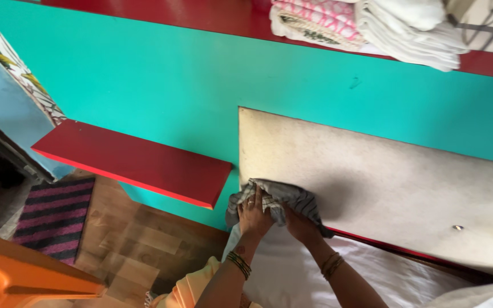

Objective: The person wipes the headboard and side panel of a bed frame using a gray cloth. They move along the length of the bed, wiping the upper and lower edges of the frame.

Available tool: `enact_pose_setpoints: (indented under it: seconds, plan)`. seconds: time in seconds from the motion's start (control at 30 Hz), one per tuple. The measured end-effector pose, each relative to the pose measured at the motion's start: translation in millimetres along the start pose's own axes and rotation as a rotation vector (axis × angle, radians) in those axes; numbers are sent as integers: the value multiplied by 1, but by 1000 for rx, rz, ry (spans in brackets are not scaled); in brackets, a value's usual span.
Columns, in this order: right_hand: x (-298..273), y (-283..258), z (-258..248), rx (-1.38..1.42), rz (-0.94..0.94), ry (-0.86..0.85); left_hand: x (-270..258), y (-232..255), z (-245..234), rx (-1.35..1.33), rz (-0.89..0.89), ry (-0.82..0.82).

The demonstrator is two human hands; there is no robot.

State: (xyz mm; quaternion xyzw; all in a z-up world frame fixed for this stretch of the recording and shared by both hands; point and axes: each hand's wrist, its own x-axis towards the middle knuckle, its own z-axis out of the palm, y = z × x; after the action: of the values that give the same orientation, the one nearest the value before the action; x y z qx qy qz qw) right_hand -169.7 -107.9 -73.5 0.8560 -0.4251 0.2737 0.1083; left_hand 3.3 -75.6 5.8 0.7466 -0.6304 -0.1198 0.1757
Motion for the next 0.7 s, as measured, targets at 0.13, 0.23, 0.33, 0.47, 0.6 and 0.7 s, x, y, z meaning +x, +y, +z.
enact_pose_setpoints:
  seconds: [0.13,0.23,0.33,0.47,0.6,0.7]
  plan:
    - [23,14,-85,-11,382,-284,-4,24,-14,13,154,272]
    - [50,31,-140,-205,248,324,-8,49,-38,44,367,493]
    - [65,57,-184,-222,333,543,-10,84,-75,5,639,685]
    - [75,100,-222,-345,323,764,4,141,-119,-17,768,766]
    - [87,112,-213,-360,326,730,30,172,-134,79,753,843]
    - [90,103,-196,-494,270,720,45,171,-126,172,744,820]
